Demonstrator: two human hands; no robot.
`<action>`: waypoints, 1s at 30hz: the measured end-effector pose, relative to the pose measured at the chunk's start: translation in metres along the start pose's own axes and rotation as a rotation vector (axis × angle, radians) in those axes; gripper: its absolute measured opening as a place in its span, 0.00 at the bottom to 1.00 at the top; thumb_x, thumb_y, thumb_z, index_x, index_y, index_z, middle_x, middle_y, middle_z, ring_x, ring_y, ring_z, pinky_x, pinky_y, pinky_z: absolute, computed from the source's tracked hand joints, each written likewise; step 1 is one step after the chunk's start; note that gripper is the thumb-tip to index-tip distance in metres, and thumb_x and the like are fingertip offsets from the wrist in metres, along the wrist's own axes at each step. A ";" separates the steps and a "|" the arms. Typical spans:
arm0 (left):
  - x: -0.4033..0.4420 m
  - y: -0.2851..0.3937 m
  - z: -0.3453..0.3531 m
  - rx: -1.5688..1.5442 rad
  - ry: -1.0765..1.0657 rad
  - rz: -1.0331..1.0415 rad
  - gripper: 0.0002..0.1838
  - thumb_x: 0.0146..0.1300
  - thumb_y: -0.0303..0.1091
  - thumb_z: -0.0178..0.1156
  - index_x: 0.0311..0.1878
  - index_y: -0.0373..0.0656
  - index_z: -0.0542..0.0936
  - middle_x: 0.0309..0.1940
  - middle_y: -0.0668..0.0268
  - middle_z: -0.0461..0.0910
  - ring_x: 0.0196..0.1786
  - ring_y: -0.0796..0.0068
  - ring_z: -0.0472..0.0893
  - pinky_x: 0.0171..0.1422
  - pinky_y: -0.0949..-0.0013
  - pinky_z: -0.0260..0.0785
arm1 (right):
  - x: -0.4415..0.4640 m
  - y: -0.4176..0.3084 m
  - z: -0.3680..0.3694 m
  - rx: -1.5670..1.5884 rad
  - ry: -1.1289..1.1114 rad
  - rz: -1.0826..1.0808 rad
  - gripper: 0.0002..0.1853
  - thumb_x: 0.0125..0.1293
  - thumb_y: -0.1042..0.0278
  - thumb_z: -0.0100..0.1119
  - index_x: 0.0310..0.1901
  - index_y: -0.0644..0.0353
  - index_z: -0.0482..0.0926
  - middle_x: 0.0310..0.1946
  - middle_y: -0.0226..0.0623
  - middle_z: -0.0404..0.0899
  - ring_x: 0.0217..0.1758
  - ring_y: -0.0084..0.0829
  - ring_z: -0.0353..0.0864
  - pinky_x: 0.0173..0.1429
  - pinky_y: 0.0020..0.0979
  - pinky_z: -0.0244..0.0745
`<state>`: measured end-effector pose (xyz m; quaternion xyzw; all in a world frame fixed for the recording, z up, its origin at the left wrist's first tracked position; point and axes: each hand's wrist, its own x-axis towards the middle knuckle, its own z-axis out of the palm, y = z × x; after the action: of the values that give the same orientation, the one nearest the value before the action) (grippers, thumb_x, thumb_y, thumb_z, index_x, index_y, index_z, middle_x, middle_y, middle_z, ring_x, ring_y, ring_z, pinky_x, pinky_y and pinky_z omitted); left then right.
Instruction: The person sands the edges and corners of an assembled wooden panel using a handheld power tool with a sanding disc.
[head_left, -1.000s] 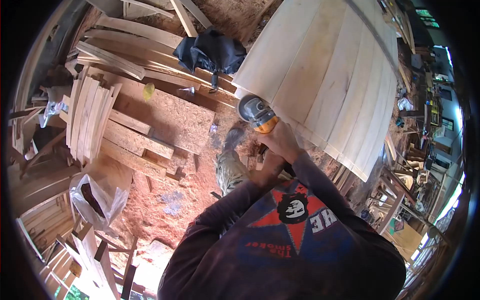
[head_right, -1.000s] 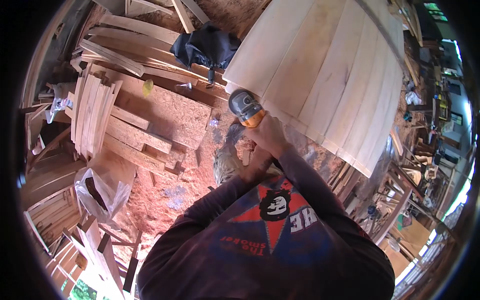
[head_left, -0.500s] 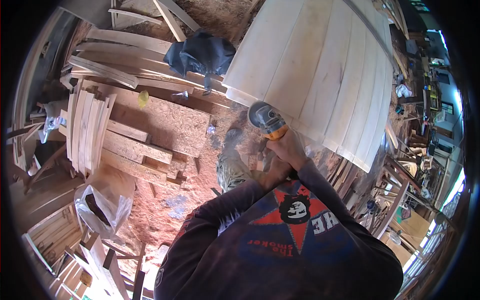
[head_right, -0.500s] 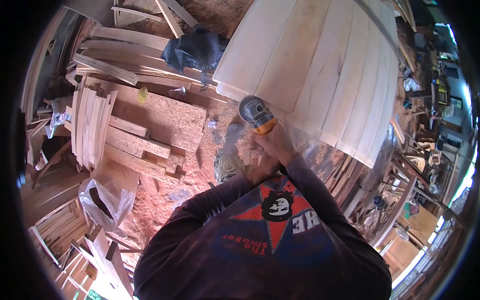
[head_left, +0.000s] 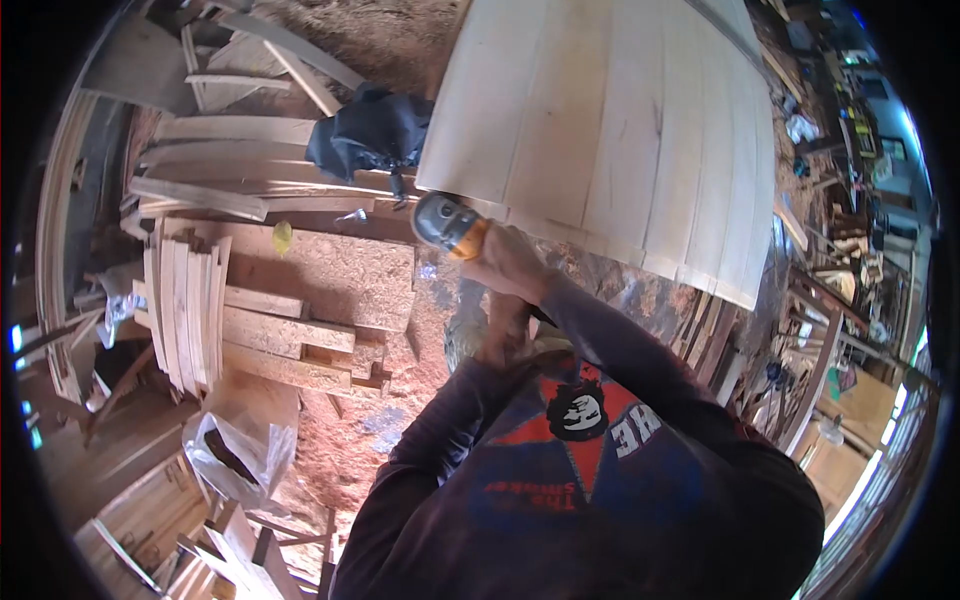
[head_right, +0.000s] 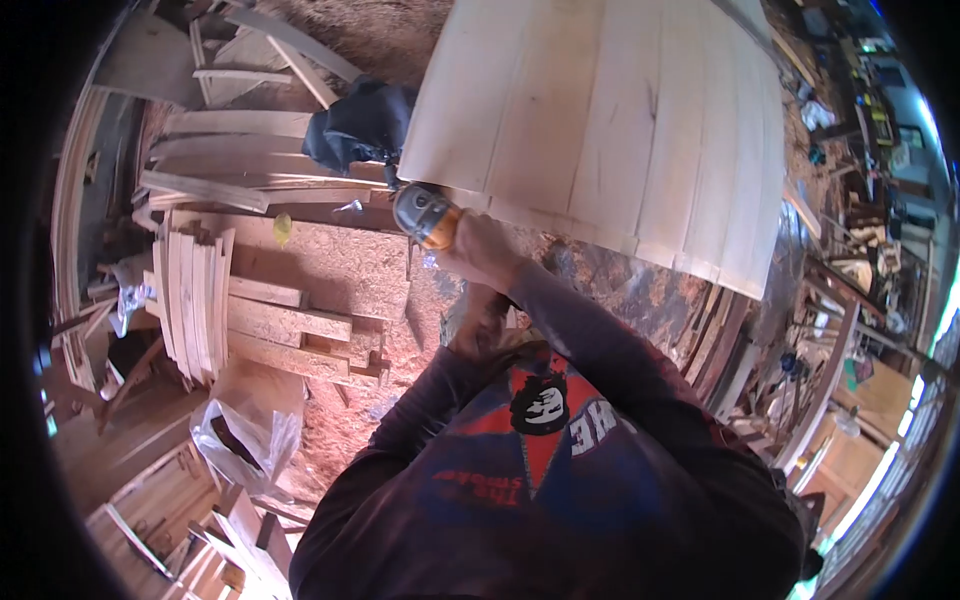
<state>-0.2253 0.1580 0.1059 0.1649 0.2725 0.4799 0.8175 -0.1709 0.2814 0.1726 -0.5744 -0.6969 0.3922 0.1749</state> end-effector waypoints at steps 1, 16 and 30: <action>-0.011 0.025 0.024 0.080 -0.036 0.118 0.26 0.73 0.39 0.63 0.68 0.35 0.72 0.62 0.60 0.77 0.67 0.66 0.76 0.72 0.61 0.69 | 0.001 -0.003 -0.002 0.003 0.016 0.014 0.24 0.52 0.55 0.73 0.37 0.72 0.82 0.31 0.60 0.85 0.35 0.59 0.88 0.42 0.50 0.84; 0.007 -0.054 0.027 0.928 -0.187 -0.012 0.27 0.46 0.43 0.75 0.50 0.42 0.83 0.44 0.52 0.85 0.51 0.44 0.84 0.56 0.48 0.75 | -0.066 0.011 -0.057 0.027 -0.027 0.367 0.23 0.49 0.61 0.69 0.40 0.74 0.83 0.33 0.65 0.85 0.43 0.62 0.88 0.48 0.51 0.83; -0.016 -0.124 0.044 1.033 -0.546 -0.218 0.19 0.57 0.39 0.68 0.51 0.41 0.84 0.45 0.51 0.85 0.55 0.47 0.84 0.60 0.49 0.74 | -0.138 0.054 -0.079 0.056 0.173 0.560 0.26 0.51 0.54 0.74 0.45 0.69 0.82 0.37 0.63 0.86 0.47 0.63 0.87 0.48 0.53 0.83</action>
<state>-0.1192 0.0836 0.0800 0.6300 0.2660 0.1385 0.7164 -0.0418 0.1812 0.2111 -0.7707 -0.4826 0.3938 0.1343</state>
